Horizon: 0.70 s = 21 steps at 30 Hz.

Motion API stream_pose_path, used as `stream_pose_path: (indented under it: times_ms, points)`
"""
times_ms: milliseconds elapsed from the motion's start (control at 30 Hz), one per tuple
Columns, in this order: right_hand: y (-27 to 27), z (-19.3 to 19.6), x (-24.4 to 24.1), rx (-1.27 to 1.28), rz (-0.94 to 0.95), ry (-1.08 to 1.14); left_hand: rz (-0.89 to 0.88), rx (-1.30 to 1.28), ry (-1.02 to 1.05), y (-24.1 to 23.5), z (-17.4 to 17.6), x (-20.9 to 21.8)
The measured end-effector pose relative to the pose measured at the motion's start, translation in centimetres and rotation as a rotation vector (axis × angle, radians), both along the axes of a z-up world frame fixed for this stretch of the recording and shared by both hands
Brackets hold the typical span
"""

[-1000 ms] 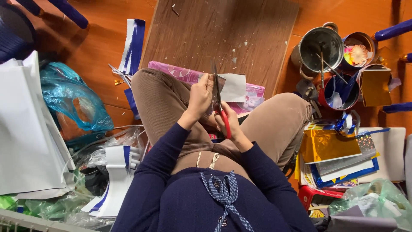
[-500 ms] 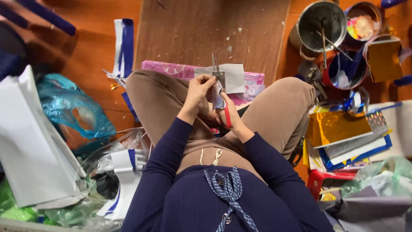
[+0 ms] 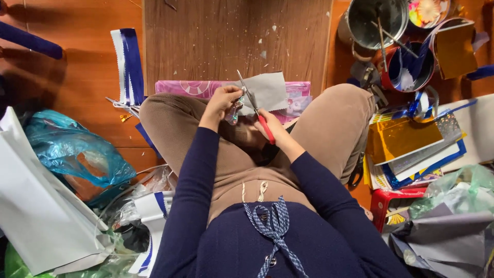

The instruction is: Cutting small strips of decorative holographic foil using scissors.

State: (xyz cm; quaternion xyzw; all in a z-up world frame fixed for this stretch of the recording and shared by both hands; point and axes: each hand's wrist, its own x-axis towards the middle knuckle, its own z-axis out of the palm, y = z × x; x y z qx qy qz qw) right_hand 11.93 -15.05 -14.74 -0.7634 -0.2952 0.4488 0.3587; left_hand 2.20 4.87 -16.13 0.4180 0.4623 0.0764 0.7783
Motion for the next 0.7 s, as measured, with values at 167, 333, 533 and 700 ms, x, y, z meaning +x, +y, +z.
stream_pose_path:
  times_ms: [167,333,533,700]
  points:
    - [-0.6,-0.6,0.2,-0.115,0.071,-0.06,-0.374,0.174,0.068,1.7,2.1,0.3]
    - [-0.3,-0.7,0.7,-0.219,0.066,-0.069,-0.488,0.143,0.083,2.4,-0.3,1.1]
    - [0.0,-0.5,1.2,-0.276,0.022,-0.105,-0.488,0.15,0.114,2.3,-1.6,1.7]
    - [-0.3,-1.8,1.2,-0.31,-0.048,-0.061,-0.207,0.293,0.128,2.3,-0.2,1.4]
